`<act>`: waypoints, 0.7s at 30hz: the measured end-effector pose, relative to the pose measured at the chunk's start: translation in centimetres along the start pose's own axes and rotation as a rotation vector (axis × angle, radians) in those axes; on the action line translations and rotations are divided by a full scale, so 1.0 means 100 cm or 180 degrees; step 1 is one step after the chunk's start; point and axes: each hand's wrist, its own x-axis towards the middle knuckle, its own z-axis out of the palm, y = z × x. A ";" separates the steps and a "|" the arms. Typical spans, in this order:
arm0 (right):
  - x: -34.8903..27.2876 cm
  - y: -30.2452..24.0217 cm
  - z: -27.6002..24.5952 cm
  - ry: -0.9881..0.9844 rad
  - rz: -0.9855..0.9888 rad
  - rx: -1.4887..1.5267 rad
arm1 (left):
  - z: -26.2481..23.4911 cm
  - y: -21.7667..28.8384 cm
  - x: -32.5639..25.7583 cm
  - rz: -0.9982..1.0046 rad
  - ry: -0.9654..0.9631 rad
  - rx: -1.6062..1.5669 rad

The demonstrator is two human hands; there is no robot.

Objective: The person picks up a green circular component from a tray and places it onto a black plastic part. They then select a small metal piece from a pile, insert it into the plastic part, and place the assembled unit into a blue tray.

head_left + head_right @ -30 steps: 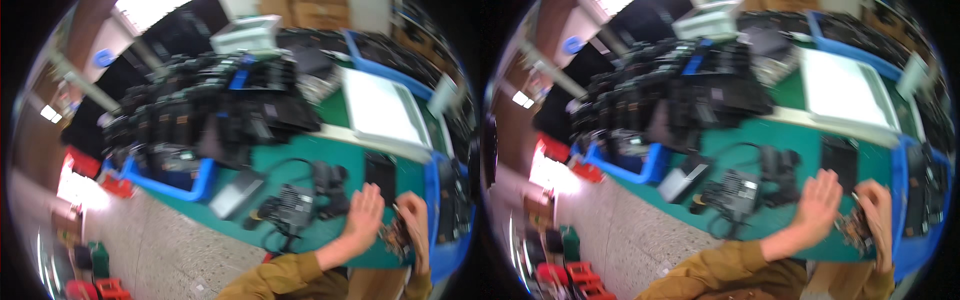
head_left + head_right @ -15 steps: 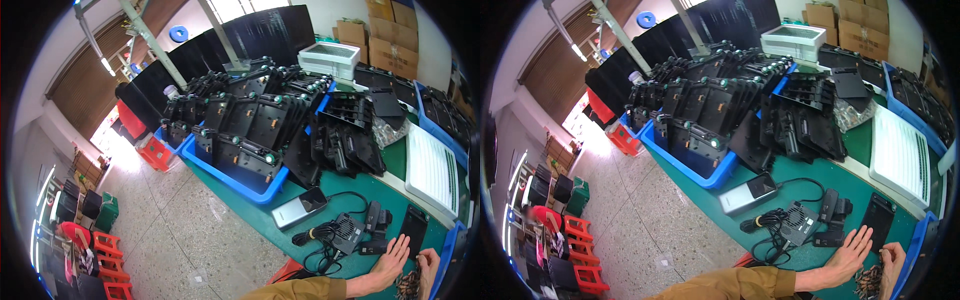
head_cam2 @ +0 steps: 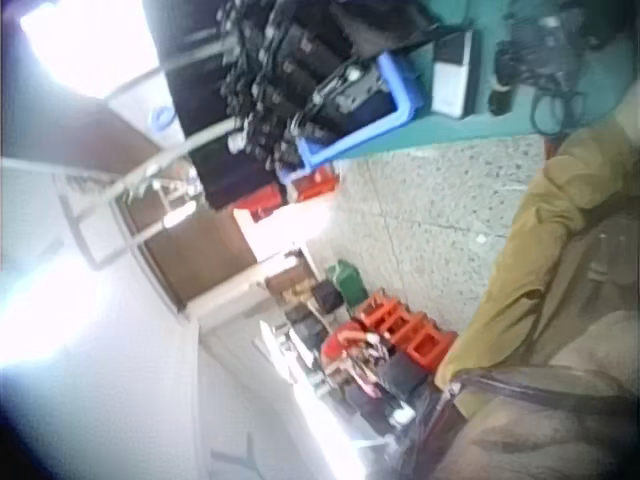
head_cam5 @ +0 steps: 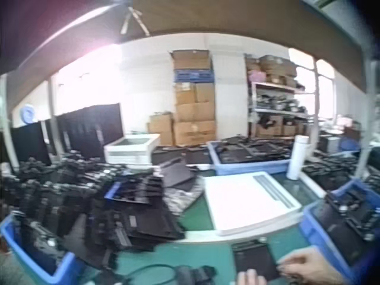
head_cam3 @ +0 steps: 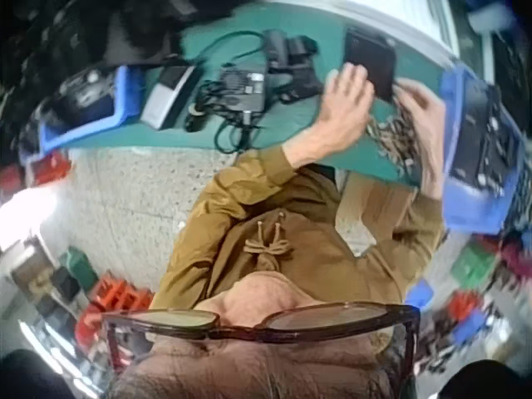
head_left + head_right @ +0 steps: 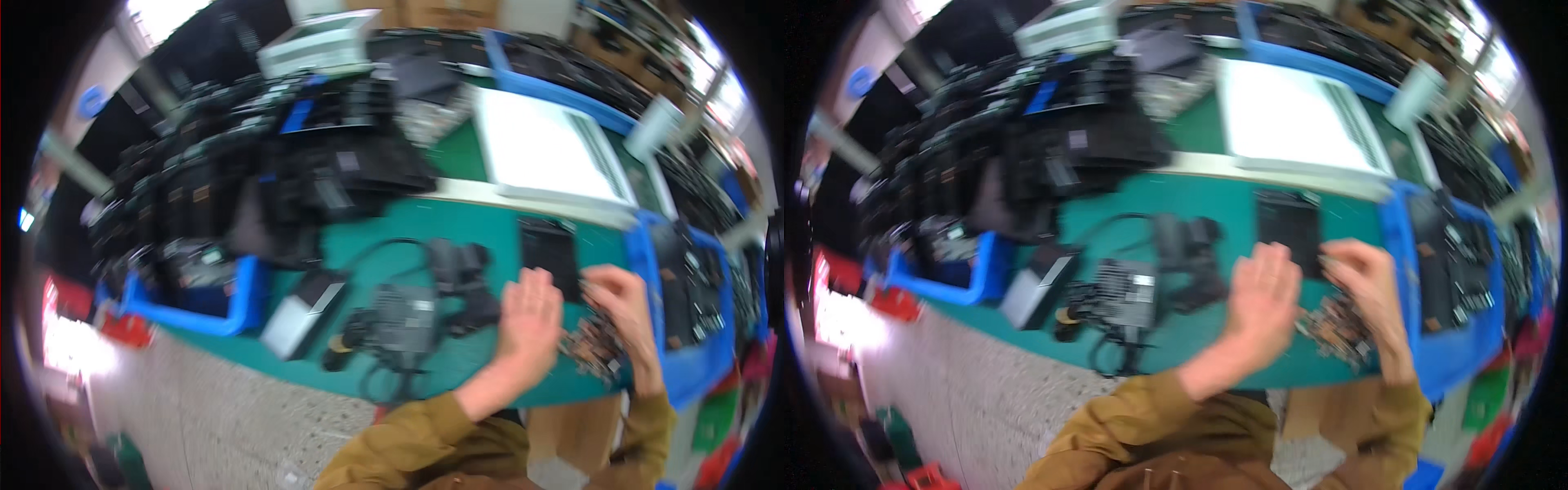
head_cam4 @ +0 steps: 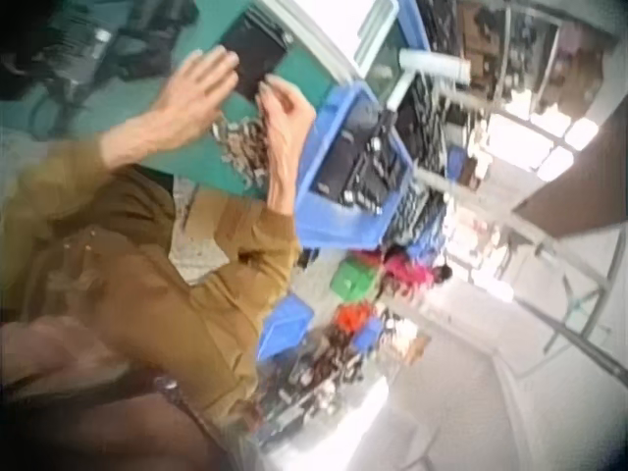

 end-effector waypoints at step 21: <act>0.009 0.014 0.003 -0.0043 -0.0043 0.0645 | -0.009 0.005 0.004 0.0322 -0.0254 0.0181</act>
